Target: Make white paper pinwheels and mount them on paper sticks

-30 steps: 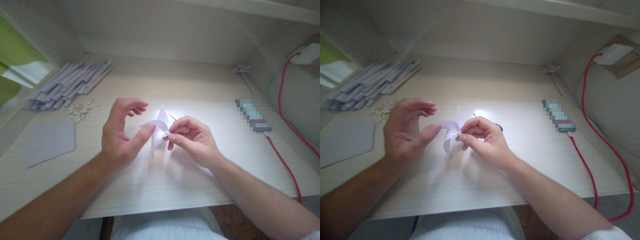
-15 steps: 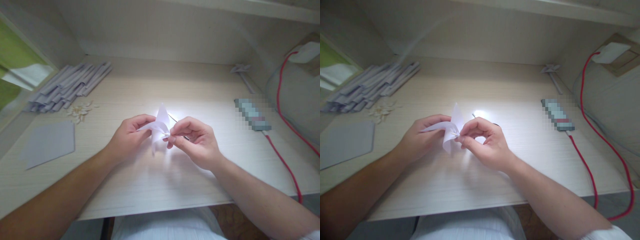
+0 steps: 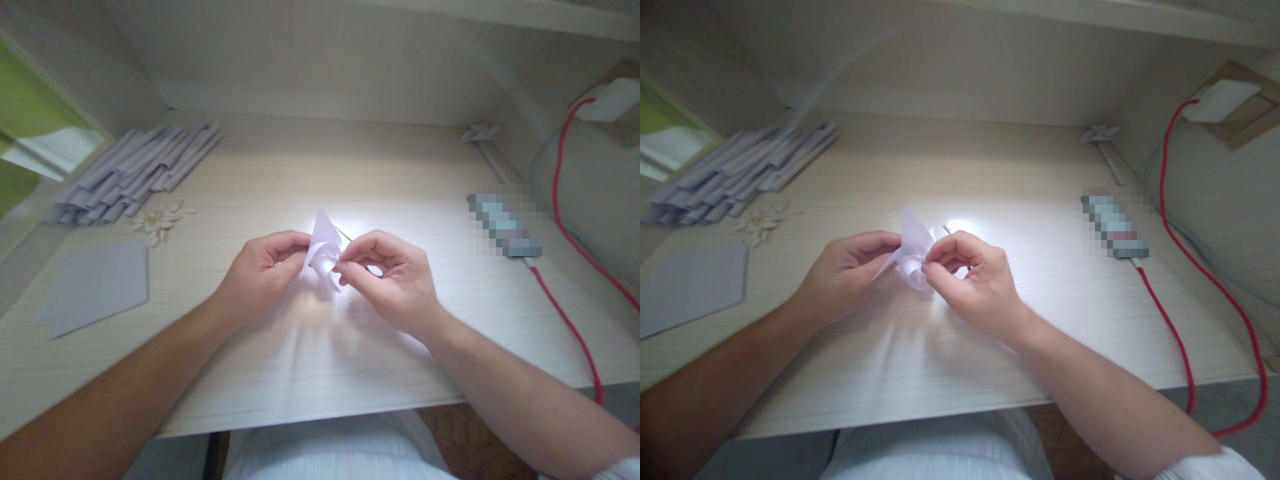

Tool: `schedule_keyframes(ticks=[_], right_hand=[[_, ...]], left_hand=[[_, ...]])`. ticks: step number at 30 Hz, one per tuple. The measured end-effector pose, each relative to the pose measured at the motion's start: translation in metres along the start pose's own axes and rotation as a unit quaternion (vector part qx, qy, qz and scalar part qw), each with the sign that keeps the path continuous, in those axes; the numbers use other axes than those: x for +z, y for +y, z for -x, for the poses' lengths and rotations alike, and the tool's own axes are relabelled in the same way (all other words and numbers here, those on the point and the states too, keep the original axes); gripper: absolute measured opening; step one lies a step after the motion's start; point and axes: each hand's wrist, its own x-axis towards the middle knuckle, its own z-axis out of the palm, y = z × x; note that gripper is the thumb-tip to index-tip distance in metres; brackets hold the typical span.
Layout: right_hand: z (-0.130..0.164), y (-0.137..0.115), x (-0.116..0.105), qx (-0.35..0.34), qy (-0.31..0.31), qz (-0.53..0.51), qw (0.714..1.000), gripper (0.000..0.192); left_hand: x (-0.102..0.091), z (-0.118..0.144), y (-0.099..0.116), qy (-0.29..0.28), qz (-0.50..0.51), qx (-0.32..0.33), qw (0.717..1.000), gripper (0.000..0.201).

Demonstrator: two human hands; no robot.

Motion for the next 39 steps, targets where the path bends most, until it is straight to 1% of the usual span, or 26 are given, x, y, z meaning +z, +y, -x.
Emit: schedule_keyframes(ticks=[7, 14, 16, 19, 23, 27, 29, 33, 39], right_hand=[[0.002, 0.002, 0.001, -0.004, 0.012, 0.055, 0.998, 0.008], [0.003, 0.000, 0.000, -0.058, 0.018, 0.140, 0.988, 0.006], [0.004, 0.000, 0.000, -0.074, 0.022, 0.163, 0.984, 0.007], [0.005, 0.000, 0.000, -0.102, 0.029, 0.194, 0.975, 0.007], [0.005, 0.000, 0.001, -0.138, 0.021, 0.238, 0.961, 0.007], [0.005, 0.001, 0.000, -0.149, 0.009, 0.270, 0.951, 0.007], [0.005, 0.002, 0.000, -0.152, 0.005, 0.286, 0.946, 0.008], [0.005, 0.003, 0.000, -0.160, -0.001, 0.306, 0.939, 0.011], [0.005, 0.003, -0.001, -0.153, -0.008, 0.324, 0.933, 0.012]], left_hand=[[0.002, 0.001, 0.004, -0.019, -0.023, -0.004, 1.000, 0.019], [0.002, 0.001, -0.001, -0.038, -0.020, 0.006, 0.999, 0.020], [0.003, 0.001, -0.001, -0.037, -0.003, -0.003, 0.999, 0.018], [0.005, 0.001, 0.000, -0.035, 0.052, -0.040, 0.997, 0.017], [0.007, 0.002, 0.001, -0.037, 0.104, -0.070, 0.991, 0.010], [0.007, 0.001, -0.004, -0.061, 0.146, -0.083, 0.984, 0.021], [0.007, 0.000, -0.005, -0.071, 0.148, -0.087, 0.983, 0.023], [0.007, -0.002, 0.000, -0.076, 0.129, -0.094, 0.984, 0.018], [0.006, -0.002, 0.007, -0.091, 0.155, -0.107, 0.978, 0.022]])
